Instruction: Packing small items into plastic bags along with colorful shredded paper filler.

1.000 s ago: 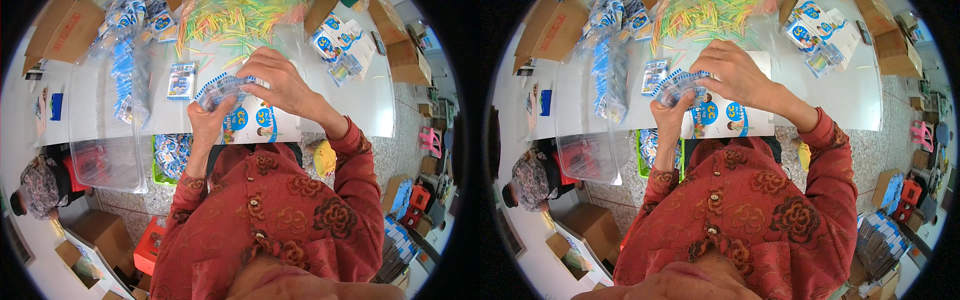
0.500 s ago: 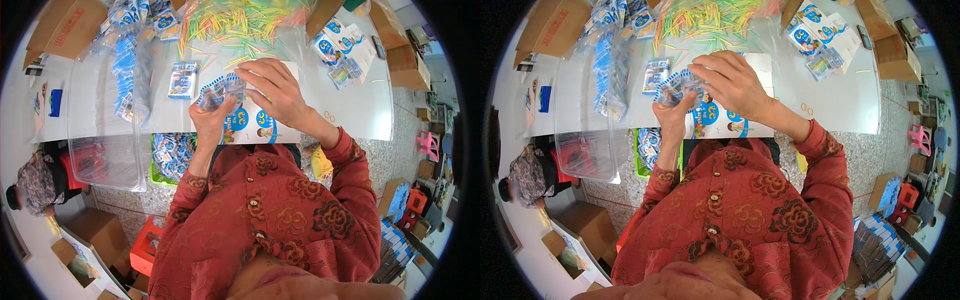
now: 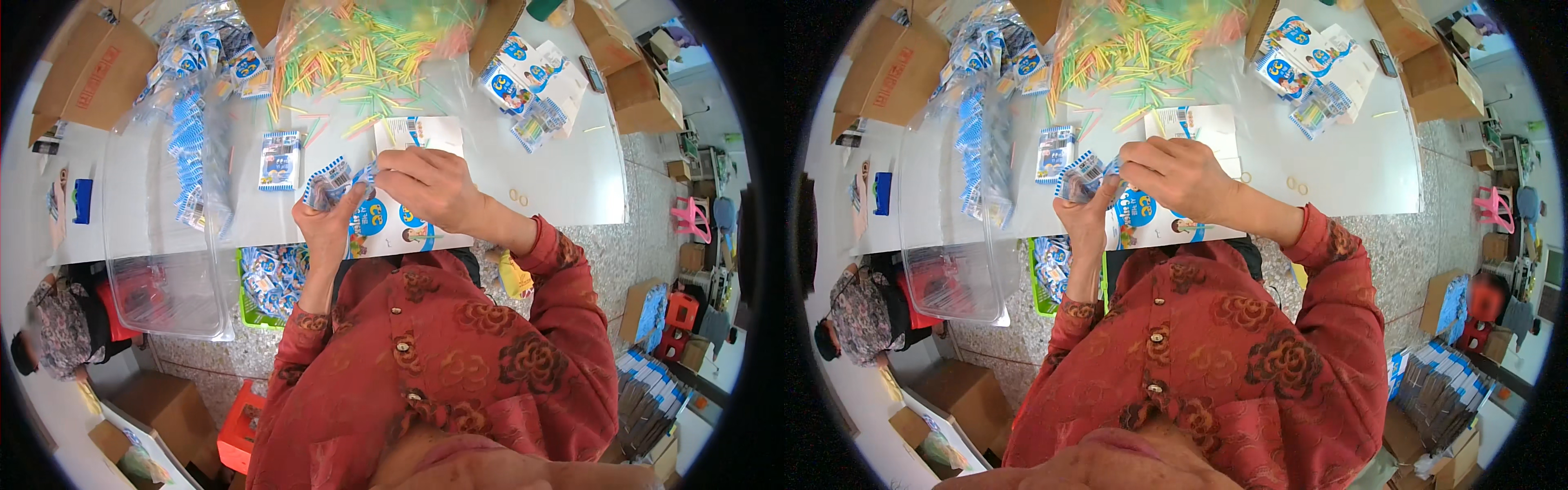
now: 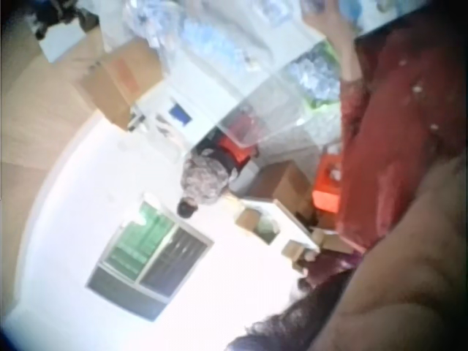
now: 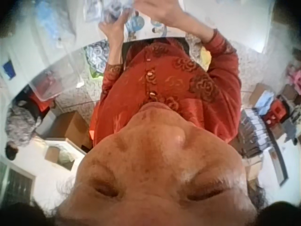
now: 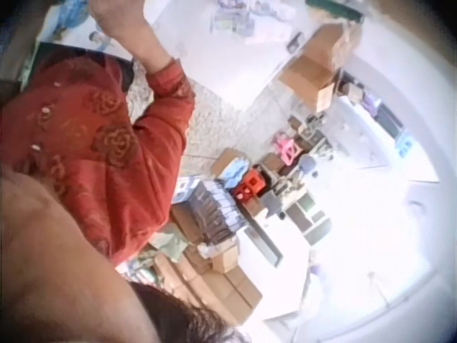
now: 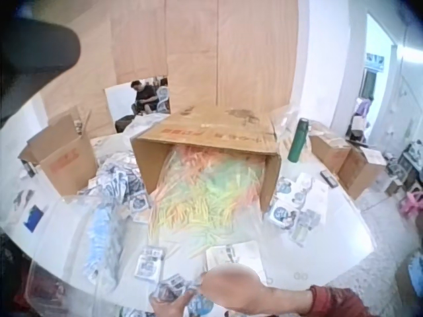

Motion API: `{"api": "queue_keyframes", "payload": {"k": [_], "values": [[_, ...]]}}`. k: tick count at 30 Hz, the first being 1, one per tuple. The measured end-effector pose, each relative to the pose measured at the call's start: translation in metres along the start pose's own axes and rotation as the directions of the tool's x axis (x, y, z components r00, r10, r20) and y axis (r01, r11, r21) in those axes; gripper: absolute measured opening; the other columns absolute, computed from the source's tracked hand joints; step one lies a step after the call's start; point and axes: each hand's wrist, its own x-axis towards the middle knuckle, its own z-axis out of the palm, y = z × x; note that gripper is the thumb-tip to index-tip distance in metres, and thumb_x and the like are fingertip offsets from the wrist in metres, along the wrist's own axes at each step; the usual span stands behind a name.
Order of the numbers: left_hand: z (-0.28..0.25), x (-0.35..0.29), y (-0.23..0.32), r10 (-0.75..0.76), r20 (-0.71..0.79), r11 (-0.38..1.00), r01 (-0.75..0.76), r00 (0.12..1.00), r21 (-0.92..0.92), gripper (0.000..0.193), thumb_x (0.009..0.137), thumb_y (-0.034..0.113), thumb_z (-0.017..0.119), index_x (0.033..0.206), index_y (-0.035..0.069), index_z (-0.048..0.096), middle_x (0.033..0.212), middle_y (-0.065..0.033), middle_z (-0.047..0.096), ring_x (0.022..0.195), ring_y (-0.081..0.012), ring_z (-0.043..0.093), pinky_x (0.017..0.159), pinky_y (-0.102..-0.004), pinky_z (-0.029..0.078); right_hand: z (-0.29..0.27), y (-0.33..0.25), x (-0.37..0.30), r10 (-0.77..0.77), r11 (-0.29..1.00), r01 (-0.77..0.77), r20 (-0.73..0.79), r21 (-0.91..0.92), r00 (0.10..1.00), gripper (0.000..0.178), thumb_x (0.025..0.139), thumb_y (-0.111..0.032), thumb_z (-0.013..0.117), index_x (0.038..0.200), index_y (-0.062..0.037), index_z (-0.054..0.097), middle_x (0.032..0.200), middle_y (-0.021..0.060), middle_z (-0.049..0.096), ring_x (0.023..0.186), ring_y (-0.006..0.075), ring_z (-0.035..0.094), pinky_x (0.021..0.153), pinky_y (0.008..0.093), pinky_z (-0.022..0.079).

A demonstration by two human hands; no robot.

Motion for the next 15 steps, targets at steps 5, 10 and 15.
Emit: {"api": "queue_keyframes", "payload": {"k": [5, 10, 15], "values": [[0.001, -0.004, 0.006, 0.011, 0.018, 0.999, -0.012, 1.0, 0.047, 0.017, 0.074, 0.003, 0.07, 0.088, -0.005, 0.062, 0.079, -0.0037, 0.064, 0.067, -0.0061, 0.055, 0.06, -0.0201, 0.046, 0.001, 0.003, -0.005, 0.187, 0.982, -0.174, 0.21, -0.079, 0.96, 0.013, 0.068, -0.005, 0.065, 0.081, -0.0057, 0.06, 0.085, 0.0025, 0.057, 0.066, 0.0169, 0.06, 0.056, 0.0268, 0.05], [-0.005, -0.003, -0.01, 0.069, 0.035, 0.996, -0.071, 0.997, 0.051, 0.016, 0.075, 0.003, 0.069, 0.088, -0.005, 0.062, 0.077, -0.0033, 0.063, 0.067, -0.006, 0.055, 0.061, -0.0201, 0.046, -0.001, 0.003, -0.007, 0.103, 0.994, -0.109, 0.193, 0.021, 0.976, 0.017, 0.067, -0.007, 0.069, 0.082, -0.0054, 0.061, 0.084, 0.0027, 0.057, 0.069, 0.0169, 0.06, 0.058, 0.0274, 0.051], [-0.009, -0.008, -0.016, 0.061, 0.087, 0.996, -0.067, 0.994, 0.059, 0.013, 0.075, 0.003, 0.069, 0.083, -0.002, 0.061, 0.069, 0.0008, 0.059, 0.061, -0.0029, 0.048, 0.053, -0.0194, 0.04, 0.004, 0.0, -0.011, 0.002, 0.987, -0.015, 0.079, 0.161, 0.997, 0.013, 0.068, -0.006, 0.062, 0.08, -0.0066, 0.058, 0.086, 0.003, 0.055, 0.071, 0.0147, 0.059, 0.051, 0.0272, 0.049]]}}
